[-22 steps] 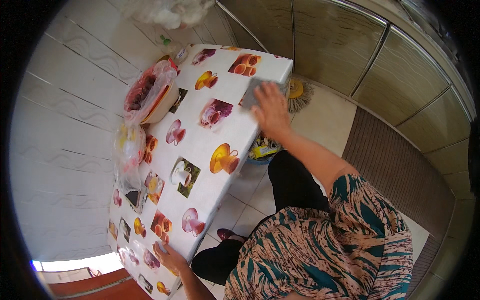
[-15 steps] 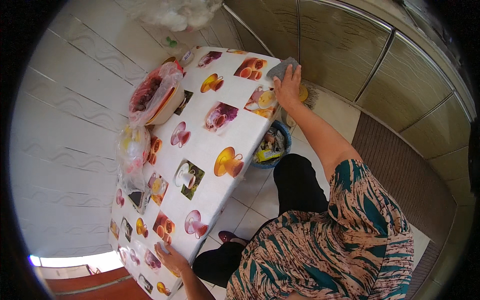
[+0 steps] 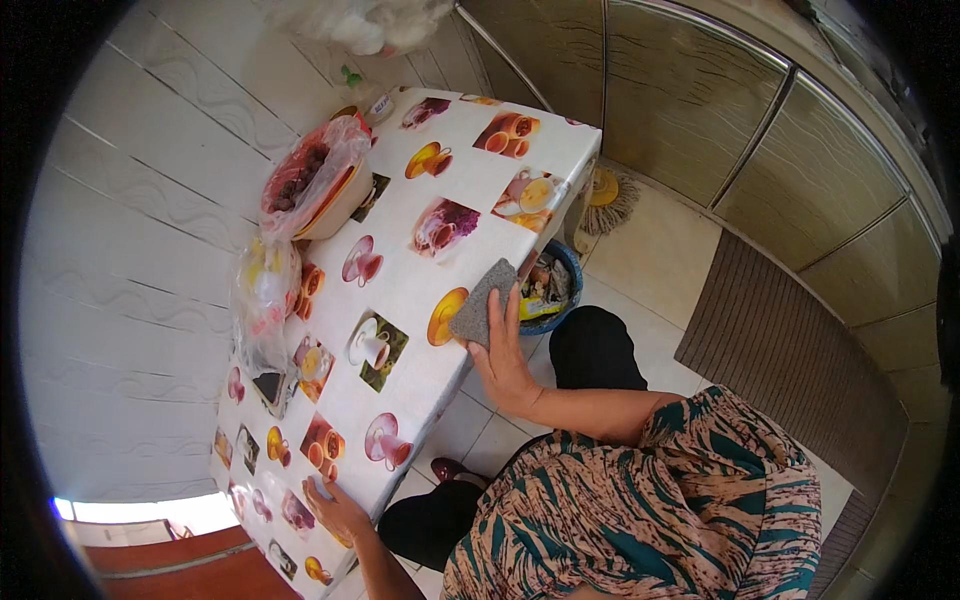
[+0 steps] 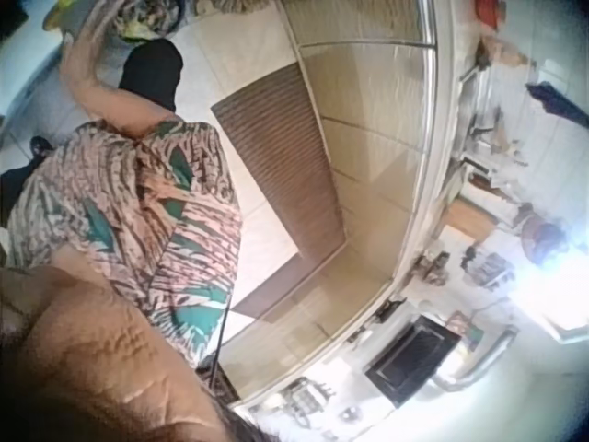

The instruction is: The person wipes the surface of a patterned kitchen table with a cloth.

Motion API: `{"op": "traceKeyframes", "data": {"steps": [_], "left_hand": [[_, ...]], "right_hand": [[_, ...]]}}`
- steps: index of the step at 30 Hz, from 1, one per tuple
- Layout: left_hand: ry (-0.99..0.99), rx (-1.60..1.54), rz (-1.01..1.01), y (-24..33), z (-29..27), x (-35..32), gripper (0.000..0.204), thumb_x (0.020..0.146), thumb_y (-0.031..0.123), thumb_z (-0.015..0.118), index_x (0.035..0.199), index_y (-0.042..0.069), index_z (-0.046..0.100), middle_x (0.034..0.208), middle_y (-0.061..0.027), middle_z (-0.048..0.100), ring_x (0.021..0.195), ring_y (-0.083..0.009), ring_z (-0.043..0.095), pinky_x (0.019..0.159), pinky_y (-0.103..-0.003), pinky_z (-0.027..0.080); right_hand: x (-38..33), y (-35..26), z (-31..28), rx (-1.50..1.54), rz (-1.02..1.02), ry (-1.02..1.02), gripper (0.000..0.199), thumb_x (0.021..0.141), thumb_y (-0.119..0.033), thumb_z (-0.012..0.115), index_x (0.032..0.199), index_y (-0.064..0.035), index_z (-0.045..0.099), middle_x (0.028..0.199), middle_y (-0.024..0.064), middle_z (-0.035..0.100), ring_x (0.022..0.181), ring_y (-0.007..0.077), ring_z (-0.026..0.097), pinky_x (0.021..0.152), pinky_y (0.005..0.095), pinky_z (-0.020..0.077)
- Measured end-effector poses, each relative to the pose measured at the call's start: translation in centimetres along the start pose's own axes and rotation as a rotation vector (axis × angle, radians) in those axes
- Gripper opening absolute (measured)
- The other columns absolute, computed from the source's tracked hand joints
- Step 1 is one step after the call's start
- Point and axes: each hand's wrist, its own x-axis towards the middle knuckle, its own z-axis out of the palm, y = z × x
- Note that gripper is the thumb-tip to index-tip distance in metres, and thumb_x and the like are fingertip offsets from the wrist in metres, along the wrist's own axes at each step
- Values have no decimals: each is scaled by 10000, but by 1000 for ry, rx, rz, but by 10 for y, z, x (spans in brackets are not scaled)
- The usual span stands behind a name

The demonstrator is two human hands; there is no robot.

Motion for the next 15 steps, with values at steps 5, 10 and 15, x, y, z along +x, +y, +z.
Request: {"op": "traceKeyframes", "data": {"steps": [5,10,15], "left_hand": [[-6,15,-2,-8,-1,0,459,968,287,500,1292,-37,523,1363,-219,504,1286,-366,452,1076,-423,351],[24,12,42,-5,0,-2,453,964,284,507,1283,-37,529,1370,-215,504,1284,-369,457,1080,-427,348],[49,40,32,-8,3,-1,445,959,286,520,1276,-25,536,1370,-215,510,1278,-373,466,1080,-422,350]], "right_hand": [[56,18,-27,-34,66,141,723,981,-209,454,1537,-21,33,1567,296,-86,1461,442,-24,1176,464,58],[157,75,-80,-334,89,337,767,951,-169,536,1523,13,60,1542,342,-65,1431,507,75,1173,462,151],[232,110,-141,-384,262,359,816,929,-209,596,1528,-8,80,1552,326,-32,1437,489,93,1172,455,169]]}}
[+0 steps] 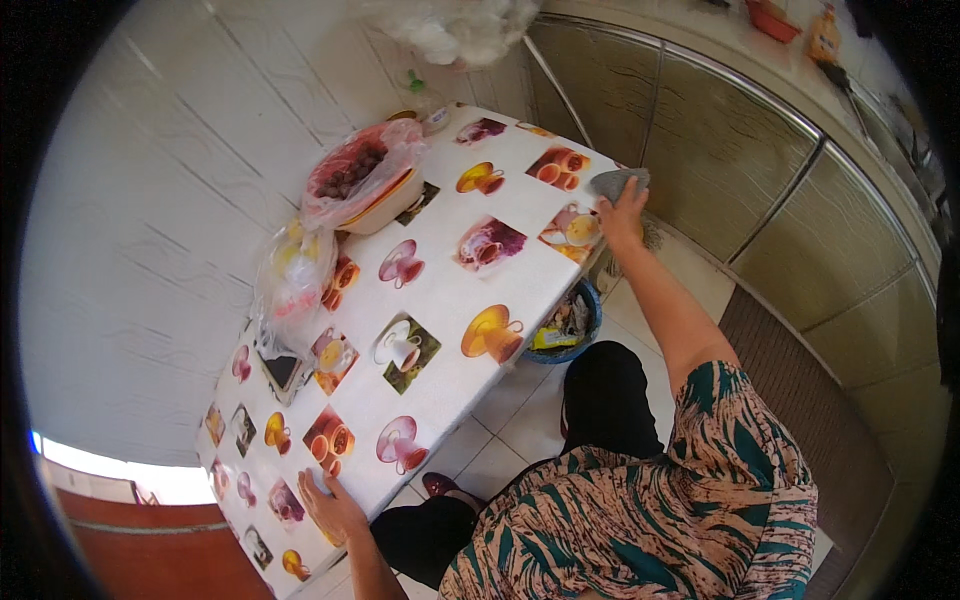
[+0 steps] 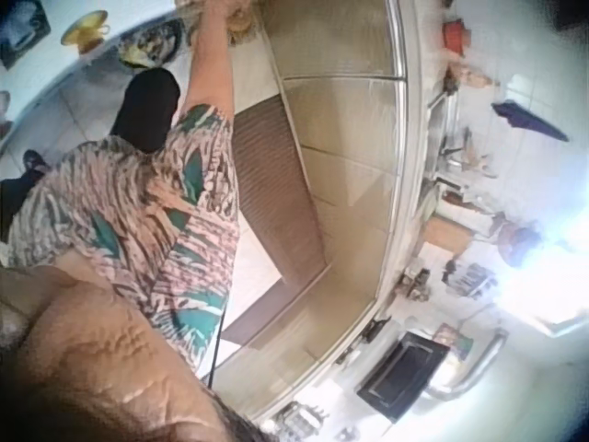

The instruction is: The person wipes the surface of a patterned kitchen table with a cloth.

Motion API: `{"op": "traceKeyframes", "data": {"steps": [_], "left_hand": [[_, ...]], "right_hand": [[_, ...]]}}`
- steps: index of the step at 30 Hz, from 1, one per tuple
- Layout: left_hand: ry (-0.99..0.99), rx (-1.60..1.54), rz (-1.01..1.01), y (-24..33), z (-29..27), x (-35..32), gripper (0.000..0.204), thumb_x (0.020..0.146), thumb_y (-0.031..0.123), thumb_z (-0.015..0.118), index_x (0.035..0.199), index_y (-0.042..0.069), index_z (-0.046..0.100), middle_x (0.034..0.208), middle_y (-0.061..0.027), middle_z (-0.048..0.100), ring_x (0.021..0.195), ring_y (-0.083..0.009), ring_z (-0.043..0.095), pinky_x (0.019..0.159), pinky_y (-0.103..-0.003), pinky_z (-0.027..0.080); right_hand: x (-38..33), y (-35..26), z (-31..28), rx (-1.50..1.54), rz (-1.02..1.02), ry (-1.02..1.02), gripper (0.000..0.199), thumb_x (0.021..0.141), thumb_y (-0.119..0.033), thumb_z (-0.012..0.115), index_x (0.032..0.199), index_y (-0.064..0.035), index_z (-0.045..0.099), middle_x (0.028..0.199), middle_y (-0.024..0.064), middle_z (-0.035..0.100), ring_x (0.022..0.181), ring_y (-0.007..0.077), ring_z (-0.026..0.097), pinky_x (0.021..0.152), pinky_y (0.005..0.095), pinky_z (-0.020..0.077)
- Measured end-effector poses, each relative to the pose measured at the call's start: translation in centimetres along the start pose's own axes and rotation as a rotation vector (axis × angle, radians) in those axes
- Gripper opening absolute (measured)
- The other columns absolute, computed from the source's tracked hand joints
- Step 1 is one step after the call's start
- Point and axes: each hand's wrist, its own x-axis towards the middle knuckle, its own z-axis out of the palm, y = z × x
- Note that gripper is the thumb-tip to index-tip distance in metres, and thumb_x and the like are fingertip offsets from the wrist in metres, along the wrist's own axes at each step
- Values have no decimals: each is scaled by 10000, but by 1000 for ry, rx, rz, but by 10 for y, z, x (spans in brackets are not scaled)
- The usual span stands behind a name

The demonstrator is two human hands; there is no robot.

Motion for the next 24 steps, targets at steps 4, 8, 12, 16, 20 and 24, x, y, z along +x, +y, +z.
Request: {"op": "traceKeyframes", "data": {"steps": [4,8,12,16,20,24], "left_hand": [[10,2,-1,5,-1,-1,433,950,278,527,1255,-29,547,1364,-208,515,1283,-367,462,1081,-430,351],[29,18,7,1,6,0,418,943,268,527,1242,-21,560,1354,-201,524,1280,-363,465,1077,-432,358],[31,34,20,-1,1,0,409,946,257,528,1240,-25,559,1345,-201,531,1273,-365,471,1073,-430,363],[34,-2,29,-2,5,0,407,952,254,524,1240,-31,557,1342,-206,531,1269,-365,475,1071,-432,365],[11,-7,-1,-2,5,0,414,957,262,520,1247,-32,554,1351,-204,525,1276,-361,470,1075,-431,362],[14,-37,-9,-7,4,0,421,956,266,519,1255,-28,552,1367,-199,515,1290,-356,459,1082,-426,355]], "right_hand": [[0,-19,-8,8,126,-13,788,932,-201,601,1535,-41,119,1560,311,-12,1448,459,94,1172,435,176],[-58,-9,11,-103,-141,17,722,943,-154,570,1526,-33,162,1558,316,-7,1446,465,97,1166,435,196],[-173,-39,12,41,-383,-43,675,912,-70,552,1505,-30,234,1567,289,35,1430,486,143,1162,461,201],[-251,-49,6,-112,-684,-227,750,770,-79,682,1444,-16,359,1517,252,273,1419,432,240,1147,516,208],[-266,-80,-15,-182,-909,-550,748,767,-201,720,1428,-57,400,1496,179,354,1420,348,288,1128,479,254],[-187,-78,-14,-166,-817,-439,521,832,-277,634,1289,-44,549,1353,151,524,1310,327,434,1103,451,312]]}}
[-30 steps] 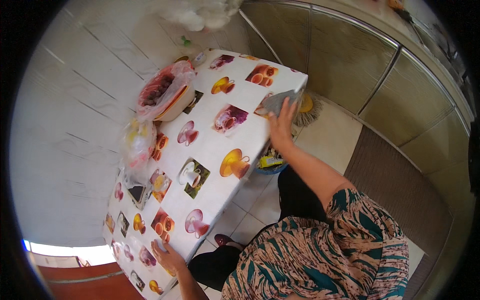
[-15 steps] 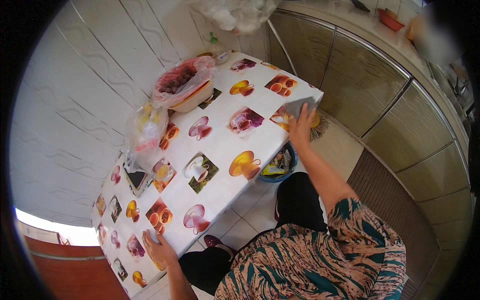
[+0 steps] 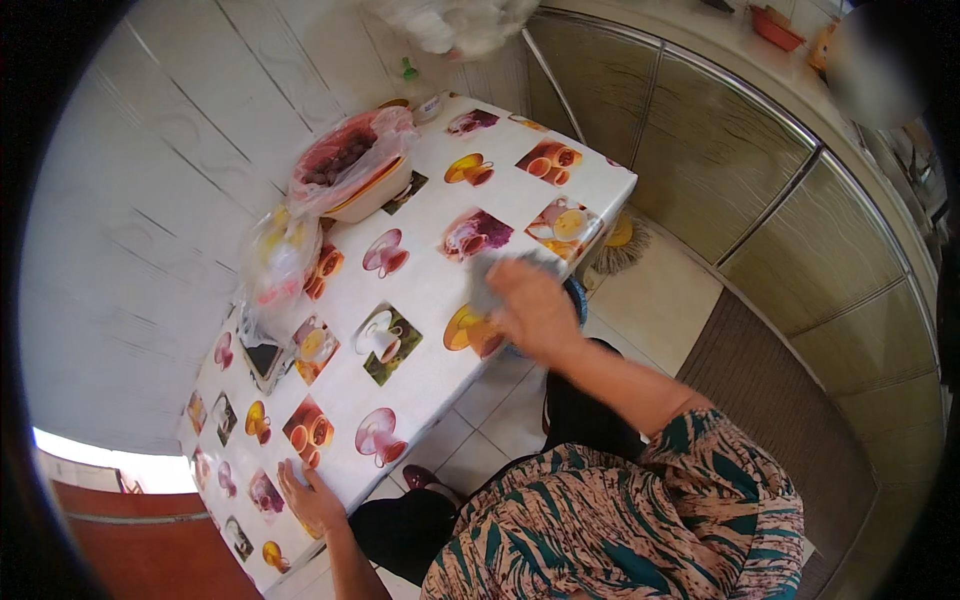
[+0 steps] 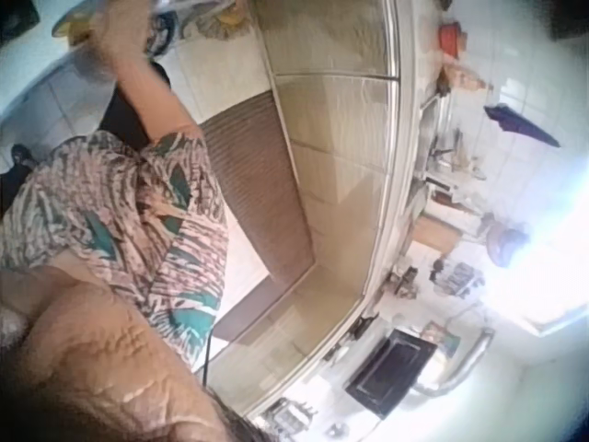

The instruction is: The person wipes the surface of a patterned kitchen table with a cloth.

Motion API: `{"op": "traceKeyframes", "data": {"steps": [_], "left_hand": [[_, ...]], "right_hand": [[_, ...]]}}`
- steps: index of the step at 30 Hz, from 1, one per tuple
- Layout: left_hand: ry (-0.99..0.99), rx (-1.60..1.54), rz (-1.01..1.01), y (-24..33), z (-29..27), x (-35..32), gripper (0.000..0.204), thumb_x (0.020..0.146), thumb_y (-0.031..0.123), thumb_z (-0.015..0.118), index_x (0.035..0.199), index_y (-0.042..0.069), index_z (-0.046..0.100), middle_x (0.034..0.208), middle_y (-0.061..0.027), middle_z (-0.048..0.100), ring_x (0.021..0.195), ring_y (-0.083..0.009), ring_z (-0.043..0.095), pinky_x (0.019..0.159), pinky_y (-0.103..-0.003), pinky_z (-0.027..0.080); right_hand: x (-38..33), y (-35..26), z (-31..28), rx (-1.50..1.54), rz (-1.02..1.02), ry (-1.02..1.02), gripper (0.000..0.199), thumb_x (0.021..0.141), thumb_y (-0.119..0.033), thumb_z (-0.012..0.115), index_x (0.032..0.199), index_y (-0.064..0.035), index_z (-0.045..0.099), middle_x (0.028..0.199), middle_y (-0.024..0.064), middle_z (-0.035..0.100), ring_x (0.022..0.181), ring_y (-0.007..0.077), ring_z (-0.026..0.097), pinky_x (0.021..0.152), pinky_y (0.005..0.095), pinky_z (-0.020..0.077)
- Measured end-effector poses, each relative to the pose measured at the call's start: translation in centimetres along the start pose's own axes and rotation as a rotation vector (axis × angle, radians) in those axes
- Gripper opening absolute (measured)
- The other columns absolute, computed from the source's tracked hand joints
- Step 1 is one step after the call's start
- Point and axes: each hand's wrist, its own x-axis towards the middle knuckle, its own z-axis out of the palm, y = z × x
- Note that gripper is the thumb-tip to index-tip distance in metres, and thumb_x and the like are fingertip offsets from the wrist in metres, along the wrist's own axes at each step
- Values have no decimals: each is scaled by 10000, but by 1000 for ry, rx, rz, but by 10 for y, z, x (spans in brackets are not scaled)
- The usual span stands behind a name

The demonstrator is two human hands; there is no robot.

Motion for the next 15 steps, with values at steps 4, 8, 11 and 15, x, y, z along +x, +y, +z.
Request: {"op": "traceKeyframes", "data": {"steps": [4,8,11,15], "left_hand": [[-11,40,-31,15,-7,0,422,949,263,521,1258,-22,552,1372,-194,514,1298,-354,451,1087,-422,347],[1,30,-9,16,-2,0,410,941,252,525,1250,-15,557,1373,-188,516,1299,-352,448,1086,-426,345],[7,51,-22,15,-3,0,402,938,245,528,1242,-16,559,1369,-191,518,1294,-353,452,1082,-433,347],[8,37,-14,16,-6,-1,402,938,244,532,1240,-20,558,1361,-196,522,1289,-357,455,1080,-440,346]], "right_hand": [[48,96,-23,-382,230,-45,541,943,-357,505,1391,-58,461,1477,145,411,1377,299,361,1121,486,273],[85,158,-29,-620,424,-35,616,941,-425,491,1435,-67,405,1514,160,355,1410,315,308,1119,484,271],[106,124,-6,-545,318,-52,601,902,-410,540,1380,-54,464,1468,184,402,1386,332,336,1106,477,292],[95,6,50,-186,-141,-146,518,763,-319,671,1187,-28,609,1319,188,528,1276,344,451,1068,471,345]]}}
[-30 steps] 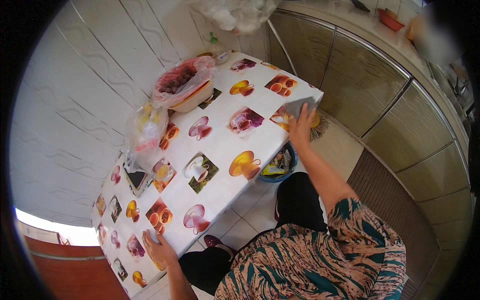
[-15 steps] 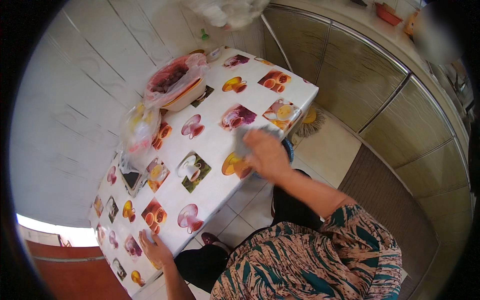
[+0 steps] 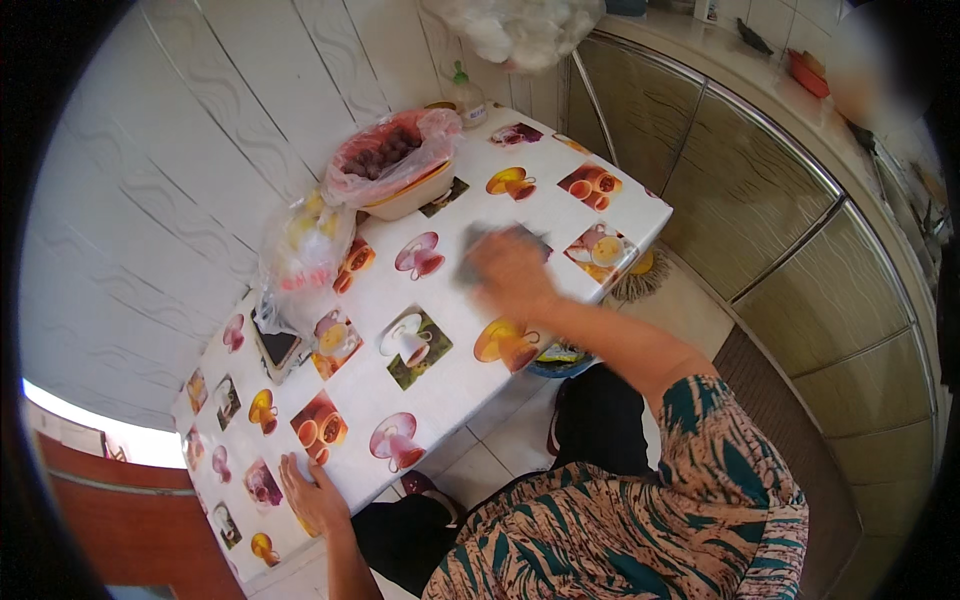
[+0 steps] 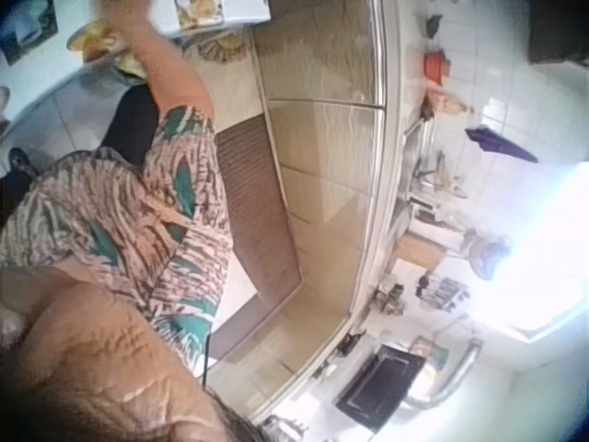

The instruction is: The person wipes the surface of a patterned kitchen table with a cloth.

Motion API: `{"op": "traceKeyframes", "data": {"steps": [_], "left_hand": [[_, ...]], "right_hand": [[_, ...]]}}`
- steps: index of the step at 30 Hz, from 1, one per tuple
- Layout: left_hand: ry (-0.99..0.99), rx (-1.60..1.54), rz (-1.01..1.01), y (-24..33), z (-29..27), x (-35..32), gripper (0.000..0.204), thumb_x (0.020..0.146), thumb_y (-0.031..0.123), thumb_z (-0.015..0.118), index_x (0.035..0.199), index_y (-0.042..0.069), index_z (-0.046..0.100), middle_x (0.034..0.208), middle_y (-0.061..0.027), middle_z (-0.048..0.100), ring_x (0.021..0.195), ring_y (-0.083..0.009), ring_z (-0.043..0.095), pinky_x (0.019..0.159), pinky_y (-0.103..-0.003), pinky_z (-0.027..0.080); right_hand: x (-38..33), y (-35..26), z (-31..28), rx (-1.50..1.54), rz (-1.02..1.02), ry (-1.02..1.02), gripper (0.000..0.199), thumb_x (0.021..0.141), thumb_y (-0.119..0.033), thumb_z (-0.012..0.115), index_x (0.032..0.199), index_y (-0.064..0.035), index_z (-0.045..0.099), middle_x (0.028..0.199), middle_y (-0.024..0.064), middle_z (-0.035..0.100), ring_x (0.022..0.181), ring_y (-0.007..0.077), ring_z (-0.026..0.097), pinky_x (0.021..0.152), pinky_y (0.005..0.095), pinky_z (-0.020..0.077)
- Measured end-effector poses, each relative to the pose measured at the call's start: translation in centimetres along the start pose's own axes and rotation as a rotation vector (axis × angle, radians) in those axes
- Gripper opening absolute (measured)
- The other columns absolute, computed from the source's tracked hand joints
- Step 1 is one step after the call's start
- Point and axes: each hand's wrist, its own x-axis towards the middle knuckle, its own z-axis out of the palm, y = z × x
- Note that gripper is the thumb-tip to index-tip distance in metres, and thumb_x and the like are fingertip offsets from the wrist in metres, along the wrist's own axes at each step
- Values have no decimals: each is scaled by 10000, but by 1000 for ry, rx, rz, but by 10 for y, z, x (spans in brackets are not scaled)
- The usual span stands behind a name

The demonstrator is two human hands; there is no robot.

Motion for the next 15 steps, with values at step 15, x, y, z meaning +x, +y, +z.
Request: {"op": "traceKeyframes", "data": {"steps": [15], "left_hand": [[-22,-87,-24,-5,1,2,410,920,213,549,1237,-47,552,1344,-223,526,1272,-389,464,1079,-464,338]], "right_hand": [[68,6,67,47,-291,-198,578,949,-423,478,1449,-142,404,1522,128,334,1419,292,286,1146,465,230]]}}
